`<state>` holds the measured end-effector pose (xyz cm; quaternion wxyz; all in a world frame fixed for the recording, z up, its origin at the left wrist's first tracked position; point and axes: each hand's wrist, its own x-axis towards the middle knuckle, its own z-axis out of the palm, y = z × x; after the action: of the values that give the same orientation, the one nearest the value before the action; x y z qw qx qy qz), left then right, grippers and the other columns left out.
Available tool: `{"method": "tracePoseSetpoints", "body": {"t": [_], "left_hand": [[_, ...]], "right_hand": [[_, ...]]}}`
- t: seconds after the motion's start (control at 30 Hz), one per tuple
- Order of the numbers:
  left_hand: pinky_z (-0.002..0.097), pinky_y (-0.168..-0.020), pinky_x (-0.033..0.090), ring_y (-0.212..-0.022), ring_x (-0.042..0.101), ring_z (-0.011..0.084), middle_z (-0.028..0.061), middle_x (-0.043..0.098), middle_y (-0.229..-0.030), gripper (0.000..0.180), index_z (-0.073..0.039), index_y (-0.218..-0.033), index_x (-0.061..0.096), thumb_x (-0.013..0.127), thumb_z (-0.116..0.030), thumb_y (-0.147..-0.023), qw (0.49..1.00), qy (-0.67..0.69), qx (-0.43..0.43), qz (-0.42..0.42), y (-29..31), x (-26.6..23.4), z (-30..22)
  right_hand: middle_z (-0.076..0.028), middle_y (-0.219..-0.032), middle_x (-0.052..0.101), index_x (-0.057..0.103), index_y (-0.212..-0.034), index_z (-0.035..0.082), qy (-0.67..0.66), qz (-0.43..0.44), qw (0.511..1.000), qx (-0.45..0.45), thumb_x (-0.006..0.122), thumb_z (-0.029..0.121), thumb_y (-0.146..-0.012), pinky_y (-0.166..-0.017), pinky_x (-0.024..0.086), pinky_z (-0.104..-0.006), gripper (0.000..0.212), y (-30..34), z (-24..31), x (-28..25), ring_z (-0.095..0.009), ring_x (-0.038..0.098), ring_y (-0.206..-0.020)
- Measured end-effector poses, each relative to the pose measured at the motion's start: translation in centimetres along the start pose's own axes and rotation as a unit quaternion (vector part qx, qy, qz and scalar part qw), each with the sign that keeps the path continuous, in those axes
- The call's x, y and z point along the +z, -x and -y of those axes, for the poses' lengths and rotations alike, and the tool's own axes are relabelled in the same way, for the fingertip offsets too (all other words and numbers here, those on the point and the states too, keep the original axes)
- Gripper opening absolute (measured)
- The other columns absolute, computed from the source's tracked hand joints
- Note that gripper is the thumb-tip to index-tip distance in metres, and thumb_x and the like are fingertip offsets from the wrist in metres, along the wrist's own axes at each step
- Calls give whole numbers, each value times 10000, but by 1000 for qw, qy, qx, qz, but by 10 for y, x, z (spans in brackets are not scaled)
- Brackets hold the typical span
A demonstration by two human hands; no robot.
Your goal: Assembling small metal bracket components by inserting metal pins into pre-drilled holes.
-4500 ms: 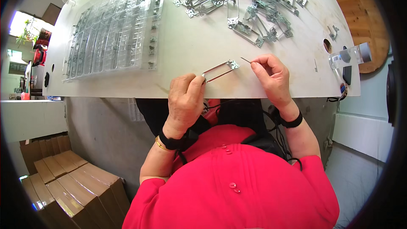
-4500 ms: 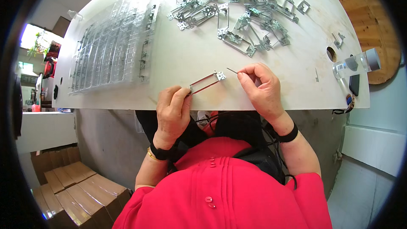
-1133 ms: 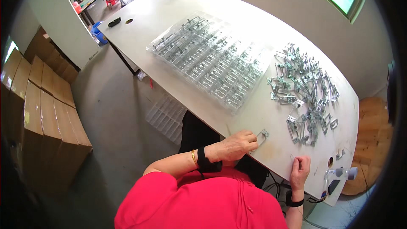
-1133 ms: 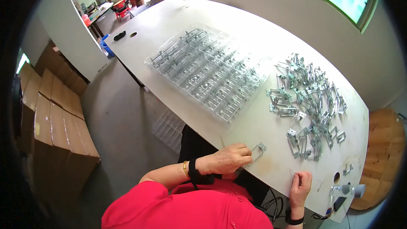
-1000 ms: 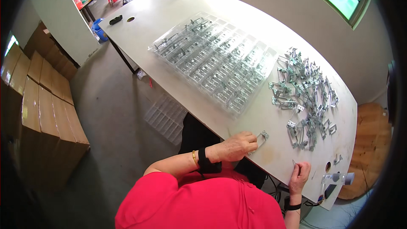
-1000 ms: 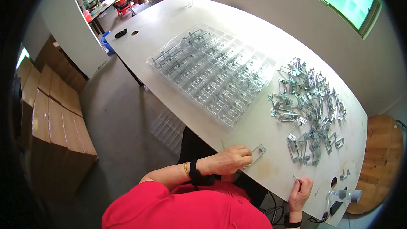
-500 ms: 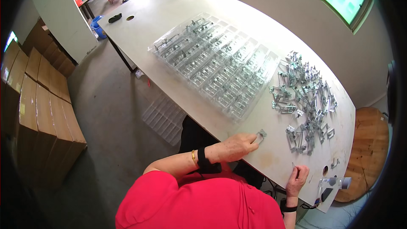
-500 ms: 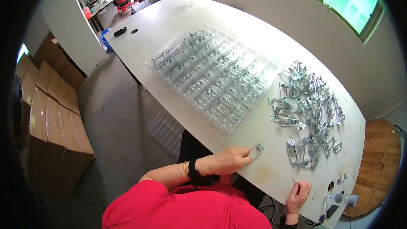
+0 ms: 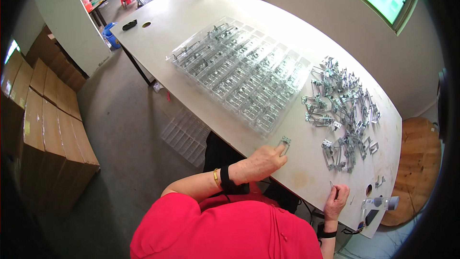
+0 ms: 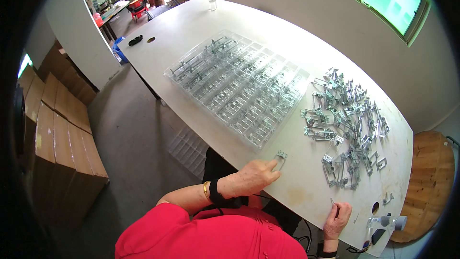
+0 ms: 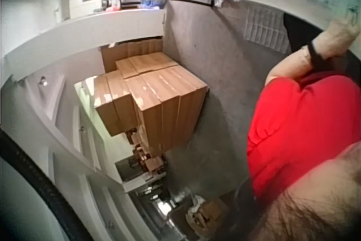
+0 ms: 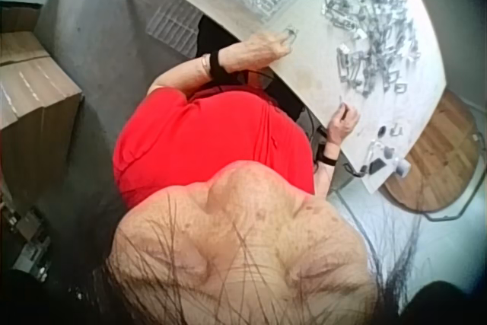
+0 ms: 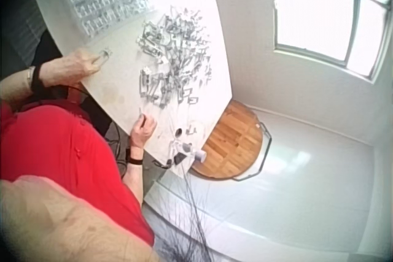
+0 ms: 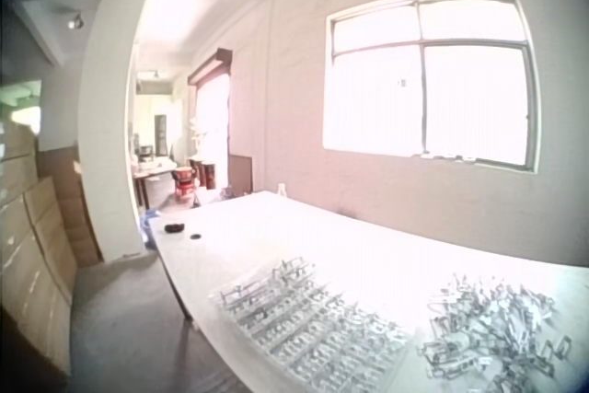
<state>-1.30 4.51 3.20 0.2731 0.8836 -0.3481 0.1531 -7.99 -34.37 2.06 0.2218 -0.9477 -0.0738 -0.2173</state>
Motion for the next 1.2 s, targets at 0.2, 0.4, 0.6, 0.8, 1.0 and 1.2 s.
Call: {"method": "tracePoseSetpoints", "body": {"t": [0.2,0.4,0.6,0.8,1.0,1.2], "left_hand": [[441,-647,570,-766,694,338,166,599,-931,210,-42,-893,599,735,-27,-734,998,-26,-19,49,2,-8,-4],[454,-666,582,-794,712,362,172,619,-937,247,-31,-930,599,757,-10,-742,992,-23,-46,112,3,-11,-7],[511,-712,581,-826,705,434,207,620,-946,203,2,-982,592,707,17,-815,990,38,-76,112,8,-8,-4],[526,-733,569,-855,697,460,218,621,-936,119,11,-989,591,624,34,-877,984,74,-95,131,6,-19,-4],[506,-744,564,-842,682,452,204,620,-930,90,-6,-965,586,642,-1,-894,991,100,-71,53,-2,-75,-7],[464,-747,542,-856,664,414,204,637,-907,45,-7,-971,652,668,-48,-962,992,45,-95,-66,-23,-155,28]], "right_hand": [[-159,-992,542,590,-1025,32,-1,0,1000,3,627,11,-991,-893,470,-462,54,1,0,0,-371,554,-987],[-162,-996,546,595,-1025,32,1,-3,1000,-1,630,10,-988,-901,470,-466,55,1,0,0,-375,556,-996],[-166,-1000,545,600,-1027,26,4,-7,1000,-3,631,13,-988,-900,471,-468,52,2,-3,1,-378,559,-994],[-168,-1003,546,598,-1024,25,-6,-2,1000,6,629,10,-991,-898,474,-458,48,3,-4,1,-377,563,-989],[-169,-1006,552,589,-1024,28,-10,-8,1000,-5,629,3,-982,-894,473,-459,63,3,-5,2,-378,563,-984],[-166,-995,544,591,-1020,25,-9,-14,1000,-8,630,-2,-983,-878,471,-451,60,4,-5,-1,-370,559,-968]]}}
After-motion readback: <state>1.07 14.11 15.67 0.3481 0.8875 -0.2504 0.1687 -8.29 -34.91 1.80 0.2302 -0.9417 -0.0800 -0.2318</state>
